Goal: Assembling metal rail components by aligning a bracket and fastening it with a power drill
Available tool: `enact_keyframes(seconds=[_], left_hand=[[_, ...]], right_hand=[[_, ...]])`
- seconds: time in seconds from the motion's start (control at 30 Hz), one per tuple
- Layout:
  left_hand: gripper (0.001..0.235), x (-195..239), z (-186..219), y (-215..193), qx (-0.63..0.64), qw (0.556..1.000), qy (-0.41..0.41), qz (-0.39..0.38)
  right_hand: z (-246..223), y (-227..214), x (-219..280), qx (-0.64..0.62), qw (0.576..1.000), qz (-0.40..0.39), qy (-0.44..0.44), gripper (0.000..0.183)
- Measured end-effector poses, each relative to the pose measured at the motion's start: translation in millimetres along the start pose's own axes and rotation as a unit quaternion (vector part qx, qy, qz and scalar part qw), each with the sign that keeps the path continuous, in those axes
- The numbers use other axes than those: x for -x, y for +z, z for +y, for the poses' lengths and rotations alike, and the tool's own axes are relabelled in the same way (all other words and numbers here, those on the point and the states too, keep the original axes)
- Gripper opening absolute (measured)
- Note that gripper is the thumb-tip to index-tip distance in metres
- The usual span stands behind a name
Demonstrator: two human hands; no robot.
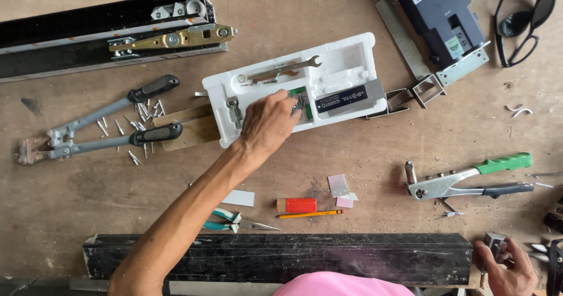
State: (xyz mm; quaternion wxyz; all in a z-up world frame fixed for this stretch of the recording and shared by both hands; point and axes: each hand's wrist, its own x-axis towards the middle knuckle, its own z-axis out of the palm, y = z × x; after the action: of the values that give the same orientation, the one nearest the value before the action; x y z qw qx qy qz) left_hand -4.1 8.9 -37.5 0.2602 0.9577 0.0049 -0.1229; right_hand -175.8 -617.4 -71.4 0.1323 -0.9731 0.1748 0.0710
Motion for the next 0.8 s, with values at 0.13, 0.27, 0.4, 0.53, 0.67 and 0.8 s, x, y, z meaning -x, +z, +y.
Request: enact_keyframes(seconds=[0.13, 0.27, 0.4, 0.53, 0.67, 0.8], left_hand=[[0.027, -3, 13, 11, -0.063, 0.998, -0.027, 0.003], [0.008, -12, 26, -16, 0.061, 0.990, -0.126, -0.023], [0.005, -16, 16, -30, 0.046, 0.993, -0.102, -0.025], [0.010, -1, 4, -52, 0.419, 0.907, -0.049, 0.010], [0.006, 26, -3, -61, 0.717, 0.674, -0.178, -0.005], [0.009, 37, -20, -45, 0.710, 0.670, -0.219, 0.003]], right_hand=[[3, 3, 0, 0.007, 0.998, 0.018, -0.068, 0.066], [-14, -9, 1, 0.040, 0.996, 0.008, -0.079, 0.065], [-95, -55, -16, 0.113, 0.983, -0.137, 0.049, 0.087], [-156, -56, -22, -0.077, 0.956, 0.077, -0.273, 0.038], [-323, -57, -28, -0.249, 0.894, -0.047, -0.369, 0.016], [-450, -16, -38, -0.258, 0.837, -0.064, -0.478, 0.018]])
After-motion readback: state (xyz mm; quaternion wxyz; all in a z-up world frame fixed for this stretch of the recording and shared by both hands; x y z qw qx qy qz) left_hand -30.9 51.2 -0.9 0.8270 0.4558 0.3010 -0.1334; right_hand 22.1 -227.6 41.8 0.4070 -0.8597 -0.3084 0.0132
